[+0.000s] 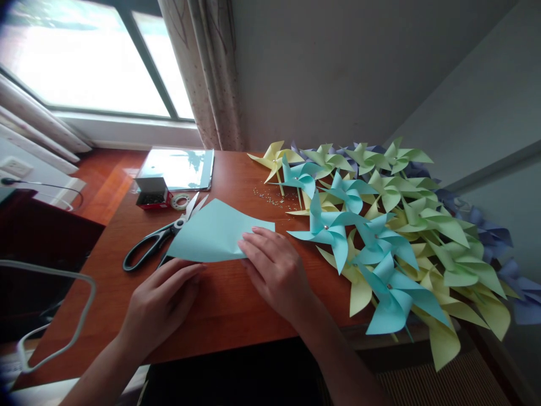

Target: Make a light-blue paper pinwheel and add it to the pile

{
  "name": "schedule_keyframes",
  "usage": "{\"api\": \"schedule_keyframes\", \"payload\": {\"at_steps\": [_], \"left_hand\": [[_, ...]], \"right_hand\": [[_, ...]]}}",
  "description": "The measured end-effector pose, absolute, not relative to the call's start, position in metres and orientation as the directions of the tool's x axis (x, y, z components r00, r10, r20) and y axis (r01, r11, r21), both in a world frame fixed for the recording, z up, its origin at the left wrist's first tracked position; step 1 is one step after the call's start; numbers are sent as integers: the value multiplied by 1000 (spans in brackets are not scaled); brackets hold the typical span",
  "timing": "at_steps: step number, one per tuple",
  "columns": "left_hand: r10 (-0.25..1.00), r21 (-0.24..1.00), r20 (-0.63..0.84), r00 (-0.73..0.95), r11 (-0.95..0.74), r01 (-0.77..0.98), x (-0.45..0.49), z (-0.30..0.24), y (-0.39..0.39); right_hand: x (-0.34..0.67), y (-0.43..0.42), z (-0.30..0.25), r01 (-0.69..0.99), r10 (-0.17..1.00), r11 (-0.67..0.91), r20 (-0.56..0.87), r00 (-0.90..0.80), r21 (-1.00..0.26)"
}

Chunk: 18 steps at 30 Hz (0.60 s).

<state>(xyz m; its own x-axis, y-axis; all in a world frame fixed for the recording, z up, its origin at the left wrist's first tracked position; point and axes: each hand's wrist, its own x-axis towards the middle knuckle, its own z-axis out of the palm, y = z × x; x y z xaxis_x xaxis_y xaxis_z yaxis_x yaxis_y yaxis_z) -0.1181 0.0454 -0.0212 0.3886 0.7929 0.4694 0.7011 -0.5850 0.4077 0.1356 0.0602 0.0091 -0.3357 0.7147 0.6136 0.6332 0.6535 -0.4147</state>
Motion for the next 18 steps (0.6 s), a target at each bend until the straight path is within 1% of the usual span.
{"api": "schedule_keyframes", "payload": {"at_steps": [3, 5, 7, 12, 15, 18], "left_hand": [[787, 365, 484, 383, -579, 729, -117, -19, 46], [776, 359, 508, 375, -586, 726, -117, -17, 46], [777, 387, 523, 350, -582, 715, -118, -15, 45], [826, 512, 503, 253, -521, 683, -117, -10, 42], [826, 522, 508, 243, -520, 676, -116, -11, 42], [802, 499, 506, 317, -572, 651, -116, -14, 42]], "right_hand": [[137, 42, 9, 636, 731, 647, 579, -360, -421], [138, 33, 6, 645, 751, 632, 546, -372, -430], [139, 26, 0, 657, 773, 613, 506, -384, -439], [141, 9, -17, 697, 817, 570, 386, -428, -435], [141, 1, -21, 722, 836, 547, 306, -455, -424], [141, -8, -20, 731, 843, 538, 244, -479, -421]]}}
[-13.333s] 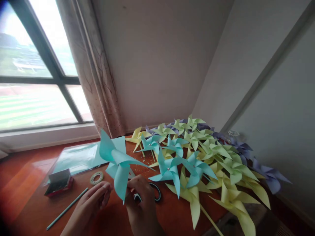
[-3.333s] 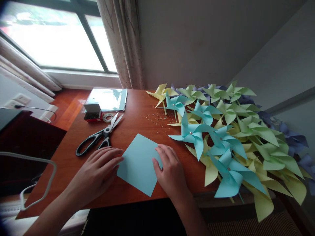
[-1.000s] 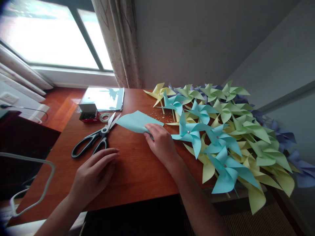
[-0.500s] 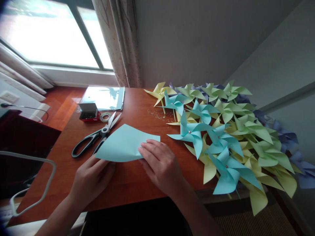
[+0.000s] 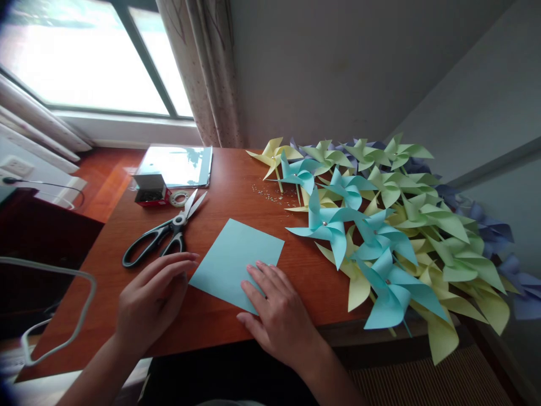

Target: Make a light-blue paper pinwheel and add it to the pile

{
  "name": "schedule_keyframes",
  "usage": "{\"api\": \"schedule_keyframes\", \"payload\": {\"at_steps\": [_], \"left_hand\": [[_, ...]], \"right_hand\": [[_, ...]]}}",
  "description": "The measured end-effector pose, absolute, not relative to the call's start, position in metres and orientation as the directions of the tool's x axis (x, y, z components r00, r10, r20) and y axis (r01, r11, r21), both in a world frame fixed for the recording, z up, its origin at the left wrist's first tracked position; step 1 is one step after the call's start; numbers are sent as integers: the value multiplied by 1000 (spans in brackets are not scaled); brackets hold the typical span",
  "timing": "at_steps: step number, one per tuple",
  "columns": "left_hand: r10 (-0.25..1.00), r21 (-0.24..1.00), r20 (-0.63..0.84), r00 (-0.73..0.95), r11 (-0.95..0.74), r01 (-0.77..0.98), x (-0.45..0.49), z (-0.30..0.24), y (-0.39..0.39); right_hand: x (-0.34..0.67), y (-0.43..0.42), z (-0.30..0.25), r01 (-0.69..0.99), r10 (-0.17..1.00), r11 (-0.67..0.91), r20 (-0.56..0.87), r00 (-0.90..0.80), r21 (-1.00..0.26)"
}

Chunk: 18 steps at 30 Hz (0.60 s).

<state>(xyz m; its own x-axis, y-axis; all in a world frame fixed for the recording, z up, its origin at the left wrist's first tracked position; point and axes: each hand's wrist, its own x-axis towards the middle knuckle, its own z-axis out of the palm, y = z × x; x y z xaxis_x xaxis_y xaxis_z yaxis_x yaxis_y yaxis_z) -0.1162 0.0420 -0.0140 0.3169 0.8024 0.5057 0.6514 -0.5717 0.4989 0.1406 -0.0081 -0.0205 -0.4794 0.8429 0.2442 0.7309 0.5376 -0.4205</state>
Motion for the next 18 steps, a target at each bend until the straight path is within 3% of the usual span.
{"api": "schedule_keyframes", "payload": {"at_steps": [9, 18], "left_hand": [[652, 285, 273, 707, -757, 588, -108, -13, 46], [637, 310, 237, 734, -765, 564, -107, -13, 48]], "right_hand": [[143, -47, -18, 707, 795, 598, 169, -582, -378], [152, -46, -15, 649, 762, 640, 234, -603, -411]]}}
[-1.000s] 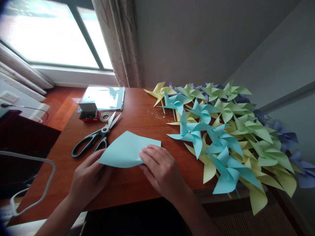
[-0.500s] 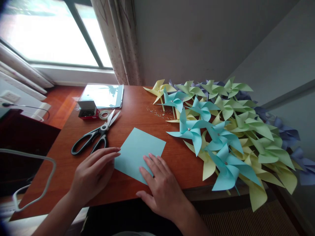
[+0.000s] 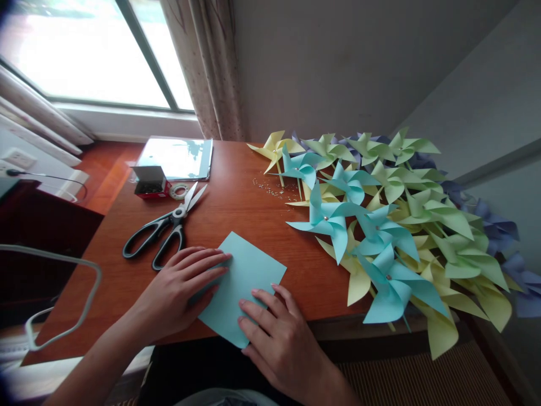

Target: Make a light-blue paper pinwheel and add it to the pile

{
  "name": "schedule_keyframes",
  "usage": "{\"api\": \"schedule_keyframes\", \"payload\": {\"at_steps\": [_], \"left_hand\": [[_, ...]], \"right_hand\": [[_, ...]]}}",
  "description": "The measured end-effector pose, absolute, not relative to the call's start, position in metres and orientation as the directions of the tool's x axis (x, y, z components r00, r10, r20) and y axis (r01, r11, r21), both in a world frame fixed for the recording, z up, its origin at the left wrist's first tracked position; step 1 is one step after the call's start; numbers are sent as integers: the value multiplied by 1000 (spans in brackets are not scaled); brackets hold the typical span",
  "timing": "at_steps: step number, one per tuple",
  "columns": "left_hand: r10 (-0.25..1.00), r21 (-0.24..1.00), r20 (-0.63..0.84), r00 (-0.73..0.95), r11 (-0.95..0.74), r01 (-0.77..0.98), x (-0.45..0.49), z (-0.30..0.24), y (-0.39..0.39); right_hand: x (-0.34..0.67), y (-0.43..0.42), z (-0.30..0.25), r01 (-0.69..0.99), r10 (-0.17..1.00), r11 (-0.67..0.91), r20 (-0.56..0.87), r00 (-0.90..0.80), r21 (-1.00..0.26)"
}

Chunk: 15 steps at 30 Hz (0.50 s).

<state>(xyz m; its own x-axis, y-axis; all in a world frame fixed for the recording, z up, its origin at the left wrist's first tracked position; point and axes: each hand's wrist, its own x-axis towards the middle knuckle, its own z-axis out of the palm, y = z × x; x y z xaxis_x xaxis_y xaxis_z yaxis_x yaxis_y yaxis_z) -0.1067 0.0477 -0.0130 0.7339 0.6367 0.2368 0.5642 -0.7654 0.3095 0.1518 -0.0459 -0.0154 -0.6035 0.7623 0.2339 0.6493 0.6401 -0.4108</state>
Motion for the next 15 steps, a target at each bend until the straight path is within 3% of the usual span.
{"api": "schedule_keyframes", "payload": {"at_steps": [5, 15], "left_hand": [[636, 318, 204, 744, -762, 564, -105, -13, 49], [641, 337, 178, 746, -752, 566, -97, -17, 54]], "right_hand": [[150, -38, -11, 611, 773, 629, 299, -560, -480], [151, -39, -10, 621, 774, 619, 244, -584, -481]]}}
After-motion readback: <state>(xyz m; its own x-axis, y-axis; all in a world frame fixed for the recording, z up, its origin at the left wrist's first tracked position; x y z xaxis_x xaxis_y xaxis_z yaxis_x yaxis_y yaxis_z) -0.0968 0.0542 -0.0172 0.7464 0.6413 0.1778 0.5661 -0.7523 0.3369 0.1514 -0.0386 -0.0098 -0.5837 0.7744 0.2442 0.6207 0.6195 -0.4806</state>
